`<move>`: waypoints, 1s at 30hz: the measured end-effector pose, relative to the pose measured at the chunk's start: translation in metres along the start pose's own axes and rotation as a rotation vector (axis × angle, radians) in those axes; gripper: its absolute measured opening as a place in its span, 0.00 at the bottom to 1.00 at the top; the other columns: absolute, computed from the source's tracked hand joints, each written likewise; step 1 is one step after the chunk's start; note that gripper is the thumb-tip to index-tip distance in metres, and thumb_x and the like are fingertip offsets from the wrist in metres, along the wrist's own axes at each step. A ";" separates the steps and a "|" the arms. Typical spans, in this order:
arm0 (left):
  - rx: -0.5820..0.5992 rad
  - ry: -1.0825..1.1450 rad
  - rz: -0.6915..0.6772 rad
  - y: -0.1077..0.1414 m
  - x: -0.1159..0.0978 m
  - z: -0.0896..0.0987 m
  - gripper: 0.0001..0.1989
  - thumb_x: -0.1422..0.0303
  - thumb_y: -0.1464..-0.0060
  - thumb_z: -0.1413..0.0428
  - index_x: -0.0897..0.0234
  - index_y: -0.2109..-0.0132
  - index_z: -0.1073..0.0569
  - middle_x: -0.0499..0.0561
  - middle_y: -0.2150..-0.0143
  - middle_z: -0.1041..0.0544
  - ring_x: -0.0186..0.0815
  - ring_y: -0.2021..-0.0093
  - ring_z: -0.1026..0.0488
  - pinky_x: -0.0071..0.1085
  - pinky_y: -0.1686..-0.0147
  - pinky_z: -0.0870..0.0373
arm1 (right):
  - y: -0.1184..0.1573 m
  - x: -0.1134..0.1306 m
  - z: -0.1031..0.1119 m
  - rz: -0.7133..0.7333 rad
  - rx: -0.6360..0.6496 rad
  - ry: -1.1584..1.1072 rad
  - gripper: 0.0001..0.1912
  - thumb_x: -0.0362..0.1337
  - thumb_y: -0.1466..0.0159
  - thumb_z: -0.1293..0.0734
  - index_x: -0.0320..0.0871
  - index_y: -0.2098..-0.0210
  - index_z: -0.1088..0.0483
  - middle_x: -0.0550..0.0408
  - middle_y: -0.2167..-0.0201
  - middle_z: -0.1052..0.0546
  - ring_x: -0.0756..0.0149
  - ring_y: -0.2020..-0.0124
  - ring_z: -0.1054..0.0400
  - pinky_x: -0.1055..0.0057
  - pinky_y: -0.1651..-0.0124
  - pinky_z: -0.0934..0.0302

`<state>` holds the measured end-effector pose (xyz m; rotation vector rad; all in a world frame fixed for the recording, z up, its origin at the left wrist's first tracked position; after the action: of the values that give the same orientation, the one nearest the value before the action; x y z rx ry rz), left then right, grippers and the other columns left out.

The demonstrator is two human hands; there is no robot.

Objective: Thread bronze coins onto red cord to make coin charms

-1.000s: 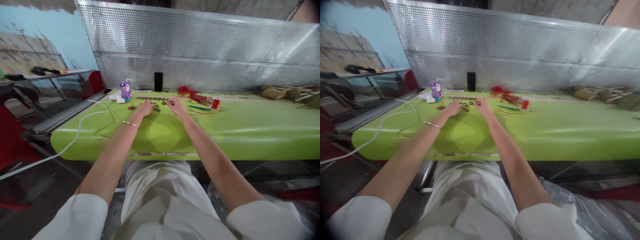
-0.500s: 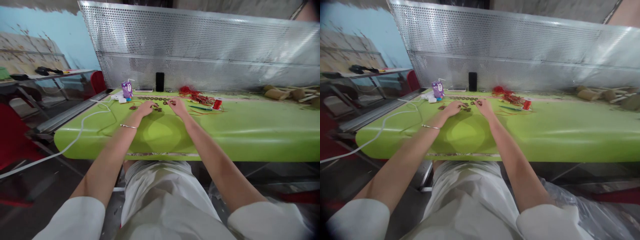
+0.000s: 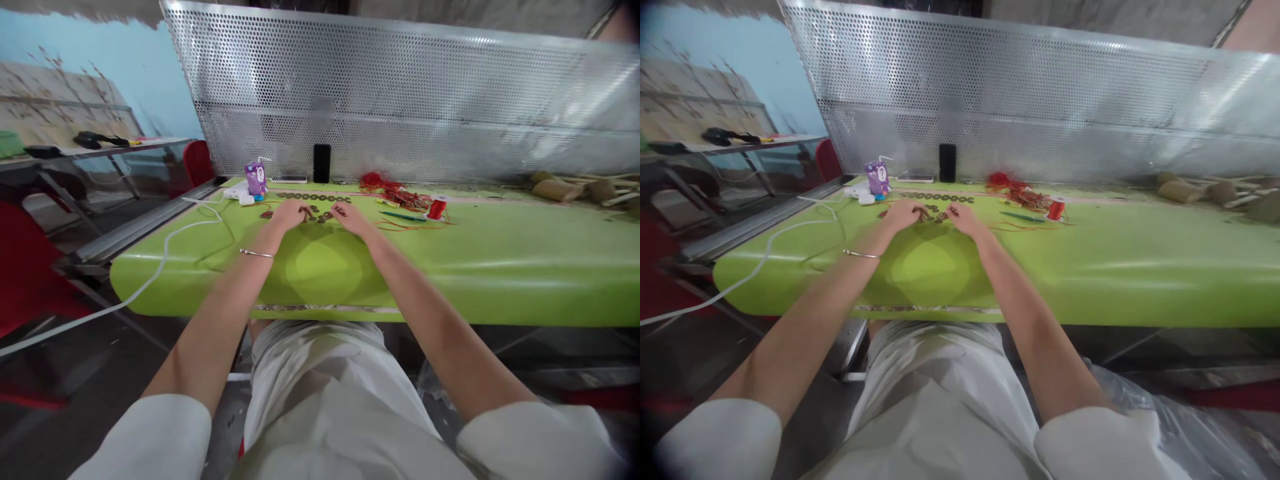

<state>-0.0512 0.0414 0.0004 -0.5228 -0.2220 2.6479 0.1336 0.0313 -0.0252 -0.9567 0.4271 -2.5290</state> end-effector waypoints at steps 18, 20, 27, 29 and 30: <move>0.034 0.075 -0.064 0.005 -0.010 0.000 0.13 0.64 0.37 0.46 0.66 0.50 0.29 0.54 0.52 0.27 0.38 0.56 0.26 0.40 0.57 0.27 | -0.001 -0.002 -0.001 -0.026 0.022 -0.003 0.12 0.40 0.32 0.36 0.39 0.54 0.31 0.50 0.56 0.26 0.63 0.58 0.29 0.60 0.56 0.32; 0.023 0.067 -0.074 0.005 -0.011 0.000 0.13 0.64 0.38 0.46 0.66 0.50 0.29 0.54 0.51 0.27 0.39 0.55 0.27 0.41 0.55 0.27 | 0.000 -0.002 0.000 -0.025 0.015 -0.021 0.12 0.40 0.32 0.36 0.39 0.54 0.31 0.50 0.56 0.26 0.63 0.58 0.29 0.60 0.56 0.32; 0.023 0.022 -0.068 0.002 -0.004 -0.003 0.12 0.64 0.38 0.46 0.65 0.50 0.29 0.55 0.50 0.27 0.39 0.54 0.27 0.41 0.55 0.28 | -0.001 -0.004 -0.001 -0.008 0.000 -0.082 0.11 0.39 0.32 0.36 0.39 0.54 0.31 0.50 0.55 0.26 0.63 0.58 0.29 0.60 0.55 0.32; 0.040 0.028 -0.075 0.001 -0.001 -0.005 0.12 0.64 0.38 0.46 0.65 0.50 0.29 0.54 0.50 0.27 0.39 0.54 0.27 0.41 0.55 0.28 | -0.002 -0.006 -0.002 0.002 0.000 -0.097 0.11 0.39 0.32 0.37 0.39 0.53 0.31 0.50 0.55 0.26 0.63 0.58 0.29 0.60 0.55 0.32; 0.046 0.035 -0.078 0.001 0.000 -0.006 0.12 0.64 0.38 0.46 0.65 0.51 0.29 0.55 0.50 0.27 0.39 0.54 0.27 0.41 0.55 0.28 | -0.002 -0.006 -0.002 0.007 0.000 -0.104 0.11 0.39 0.32 0.37 0.39 0.53 0.31 0.50 0.55 0.26 0.63 0.58 0.29 0.60 0.55 0.32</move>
<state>-0.0485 0.0412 -0.0056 -0.5338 -0.1668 2.5596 0.1360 0.0362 -0.0293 -1.0785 0.3987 -2.4596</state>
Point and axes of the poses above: each hand's wrist, its own y-axis away from the middle knuckle, its own z-axis out of the back of the hand, x = y × z, the point moved 3 cm from there along -y, towards the middle knuckle
